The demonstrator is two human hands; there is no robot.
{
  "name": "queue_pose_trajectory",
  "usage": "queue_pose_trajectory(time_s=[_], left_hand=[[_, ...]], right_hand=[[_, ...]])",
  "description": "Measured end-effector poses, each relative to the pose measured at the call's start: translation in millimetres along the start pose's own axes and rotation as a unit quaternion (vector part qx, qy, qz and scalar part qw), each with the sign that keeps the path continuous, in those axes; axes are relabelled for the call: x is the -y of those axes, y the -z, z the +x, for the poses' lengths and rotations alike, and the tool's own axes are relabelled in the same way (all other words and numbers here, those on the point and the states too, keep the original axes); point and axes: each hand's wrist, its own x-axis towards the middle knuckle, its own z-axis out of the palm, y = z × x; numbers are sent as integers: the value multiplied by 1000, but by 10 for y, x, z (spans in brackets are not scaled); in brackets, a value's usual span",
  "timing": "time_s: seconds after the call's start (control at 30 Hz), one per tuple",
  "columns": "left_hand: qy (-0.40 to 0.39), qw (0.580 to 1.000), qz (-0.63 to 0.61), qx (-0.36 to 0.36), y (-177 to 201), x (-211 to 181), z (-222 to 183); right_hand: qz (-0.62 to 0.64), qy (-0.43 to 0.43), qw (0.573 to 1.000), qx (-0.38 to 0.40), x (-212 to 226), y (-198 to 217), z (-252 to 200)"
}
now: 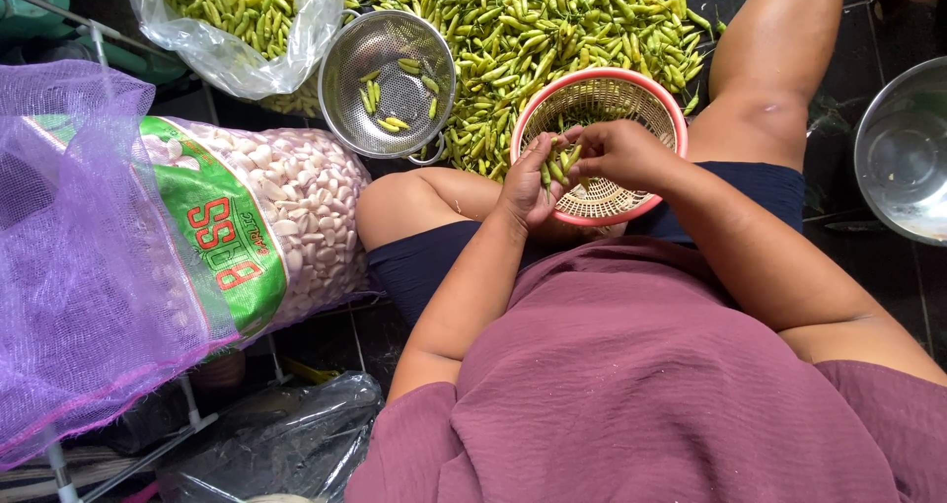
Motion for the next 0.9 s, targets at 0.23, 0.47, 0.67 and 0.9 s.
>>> queue_pose_trajectory(time_s=[0.23, 0.47, 0.67, 0.9], left_hand=[[7, 999, 39, 10, -18, 10, -7], [26, 999, 27, -5, -55, -31, -20], [0, 991, 130, -18, 59, 94, -15], [-26, 980, 196, -24, -46, 163, -44]], right_hand=[[22, -2, 1000, -12, -183, 46, 95], [62, -4, 998, -33, -158, 98, 79], [82, -8, 995, -47, -200, 137, 61], [398, -113, 910, -20, -427, 86, 144]])
